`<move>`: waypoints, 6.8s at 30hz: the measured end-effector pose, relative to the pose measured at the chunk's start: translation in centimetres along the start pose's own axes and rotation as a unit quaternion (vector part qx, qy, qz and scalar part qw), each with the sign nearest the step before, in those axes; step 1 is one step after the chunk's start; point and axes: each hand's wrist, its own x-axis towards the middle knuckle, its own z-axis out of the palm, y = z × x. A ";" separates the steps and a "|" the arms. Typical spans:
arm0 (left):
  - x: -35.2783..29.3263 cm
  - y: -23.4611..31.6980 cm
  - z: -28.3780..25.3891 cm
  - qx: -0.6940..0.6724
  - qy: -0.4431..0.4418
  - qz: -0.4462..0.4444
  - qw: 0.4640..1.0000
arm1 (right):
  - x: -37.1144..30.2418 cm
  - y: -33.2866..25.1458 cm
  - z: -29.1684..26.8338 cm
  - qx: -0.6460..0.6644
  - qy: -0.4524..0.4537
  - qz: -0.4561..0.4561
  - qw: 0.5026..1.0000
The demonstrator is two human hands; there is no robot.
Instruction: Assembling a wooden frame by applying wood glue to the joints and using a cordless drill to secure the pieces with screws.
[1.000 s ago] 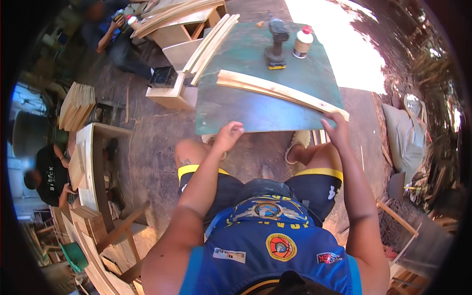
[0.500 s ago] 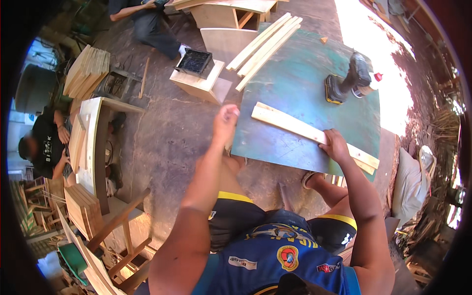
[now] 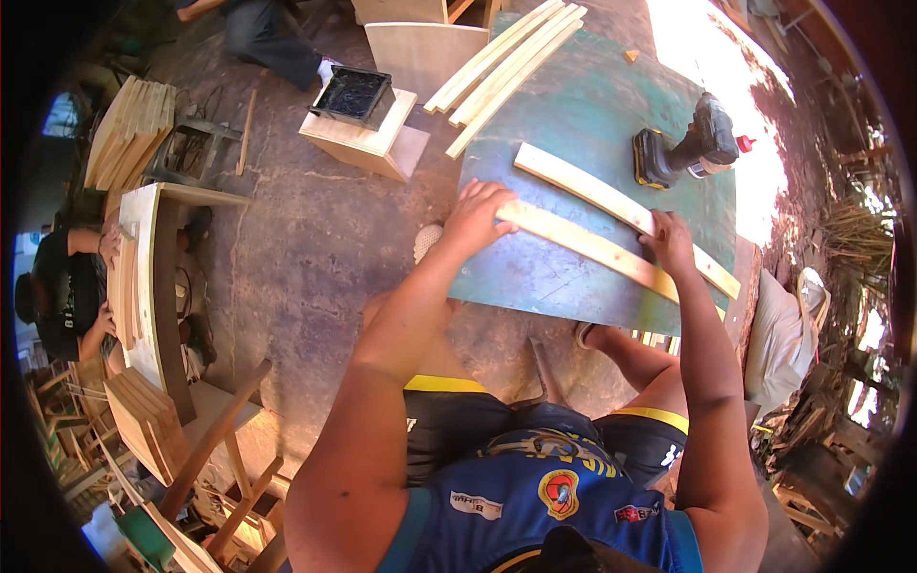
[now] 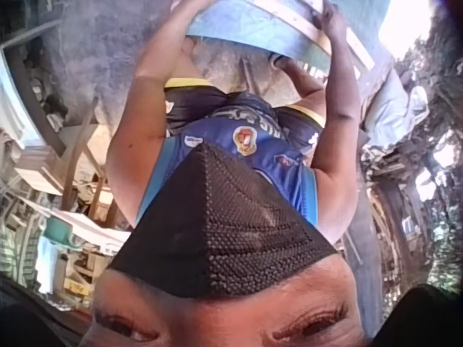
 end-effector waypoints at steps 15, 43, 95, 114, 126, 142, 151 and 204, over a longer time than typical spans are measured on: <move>-0.4 -8.7 -3.7 -0.177 0.225 -0.159 0.945 | -7.9 -5.1 3.5 0.062 0.036 -0.237 0.969; 17.9 -33.6 -12.6 0.286 -0.047 -0.358 0.888 | -7.8 -5.7 8.0 -0.047 -0.005 -0.225 0.973; -15.6 25.0 7.9 -0.260 -0.126 0.003 0.957 | -27.0 -2.1 0.5 0.636 0.145 -0.044 0.756; -0.3 12.9 1.7 -0.131 0.031 -0.136 0.981 | -24.7 -2.8 -16.2 0.332 0.446 -0.359 0.749; 5.9 -2.6 -3.4 0.071 0.218 -0.211 0.950 | -23.3 -1.1 -5.9 0.559 0.257 -0.016 0.788; -6.3 26.6 -20.4 -0.348 0.503 0.404 0.680 | -29.6 -6.6 -22.3 0.553 0.473 -0.468 0.501; -15.7 31.5 -14.6 -0.331 0.141 0.374 0.855 | -31.3 -12.8 -22.7 0.785 0.129 -0.391 0.462; -16.7 36.3 -14.6 -0.520 0.197 0.323 0.766 | -41.0 -21.9 -23.7 0.704 0.184 -0.464 0.506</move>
